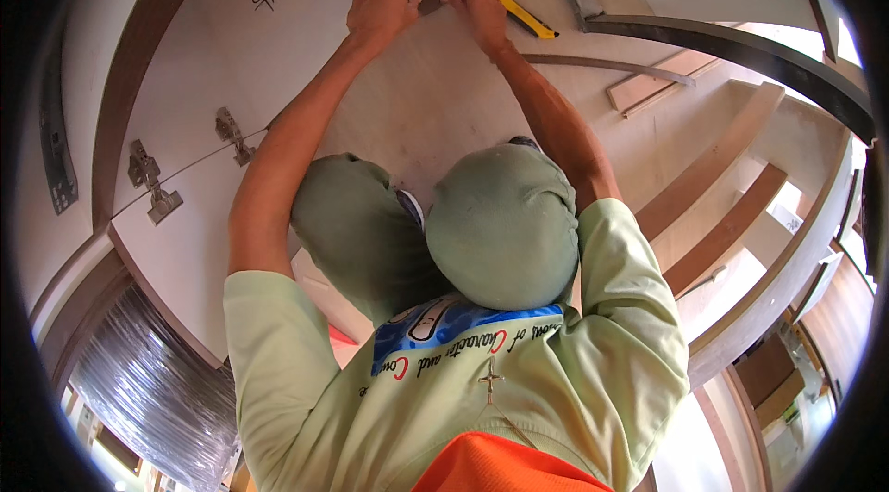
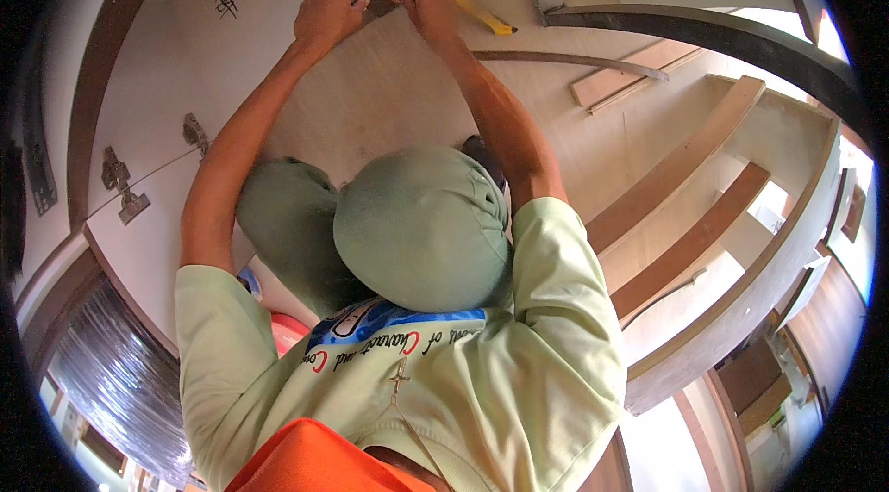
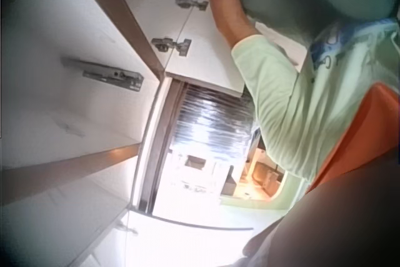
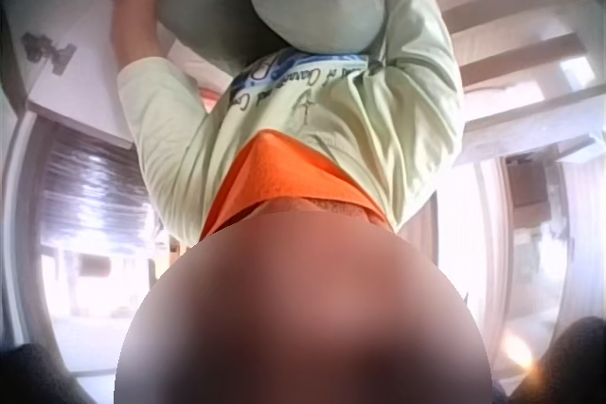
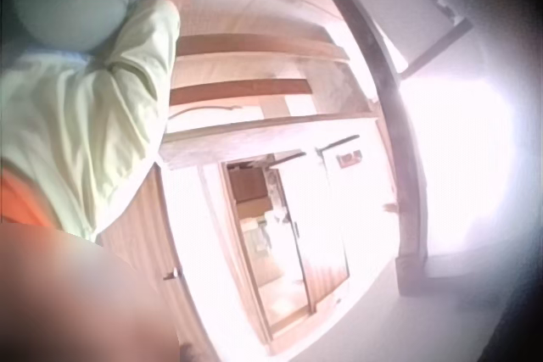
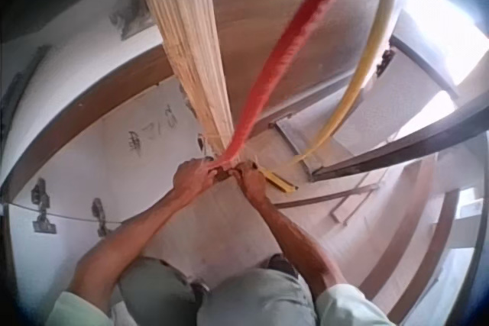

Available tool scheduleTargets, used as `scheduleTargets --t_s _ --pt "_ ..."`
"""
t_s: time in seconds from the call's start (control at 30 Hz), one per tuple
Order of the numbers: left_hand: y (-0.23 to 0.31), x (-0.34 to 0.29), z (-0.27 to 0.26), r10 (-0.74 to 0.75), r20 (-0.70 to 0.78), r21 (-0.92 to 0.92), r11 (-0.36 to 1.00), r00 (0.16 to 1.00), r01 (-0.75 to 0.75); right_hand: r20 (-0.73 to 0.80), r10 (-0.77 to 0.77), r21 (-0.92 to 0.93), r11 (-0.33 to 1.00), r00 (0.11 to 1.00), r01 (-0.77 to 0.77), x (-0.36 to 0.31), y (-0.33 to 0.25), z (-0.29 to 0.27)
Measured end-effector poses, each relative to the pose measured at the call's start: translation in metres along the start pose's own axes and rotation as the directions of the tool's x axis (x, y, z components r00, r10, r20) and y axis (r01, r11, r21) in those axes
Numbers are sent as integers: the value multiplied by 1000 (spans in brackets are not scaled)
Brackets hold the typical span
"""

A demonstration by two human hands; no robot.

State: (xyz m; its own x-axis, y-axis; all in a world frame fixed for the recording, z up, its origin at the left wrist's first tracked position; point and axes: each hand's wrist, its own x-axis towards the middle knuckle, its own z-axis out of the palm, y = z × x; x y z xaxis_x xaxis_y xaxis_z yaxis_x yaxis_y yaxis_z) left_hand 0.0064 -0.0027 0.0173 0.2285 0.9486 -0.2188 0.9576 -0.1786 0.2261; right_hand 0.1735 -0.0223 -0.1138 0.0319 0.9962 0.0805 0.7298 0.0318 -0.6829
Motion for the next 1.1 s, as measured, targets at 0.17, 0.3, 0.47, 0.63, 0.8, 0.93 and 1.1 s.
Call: scheduleTargets --t_s 0.17,0.3,0.47,0.63,0.8,0.93,1.1 --pt "-2 0 -4 9 41 7 1000 999 -10 -6 -5 -57 998 1000 4 0 6 -22" --pt "-2 -4 -4 42 -7 27 999 999 -42 -97 -122 -308 948 988 87 -19 33 -50" --pt "-6 0 -1 44 73 -17 999 996 -42 7 -30 -341 940 1000 31 -22 70 -48" --pt "-26 -9 3 30 3 -55 998 1000 -30 21 40 -56 998 999 -39 -30 68 -43" --pt "-28 -12 6 42 16 -44 998 999 -41 227 152 33 986 962 -164 -63 24 -34" --pt "-23 -12 4 34 13 -48 998 999 -33 355 252 15 961 900 -275 -70 10 -21" --pt "-17 -11 1 22 25 -53 998 999 -20 250 110 23 993 962 -120 -80 28 -4"
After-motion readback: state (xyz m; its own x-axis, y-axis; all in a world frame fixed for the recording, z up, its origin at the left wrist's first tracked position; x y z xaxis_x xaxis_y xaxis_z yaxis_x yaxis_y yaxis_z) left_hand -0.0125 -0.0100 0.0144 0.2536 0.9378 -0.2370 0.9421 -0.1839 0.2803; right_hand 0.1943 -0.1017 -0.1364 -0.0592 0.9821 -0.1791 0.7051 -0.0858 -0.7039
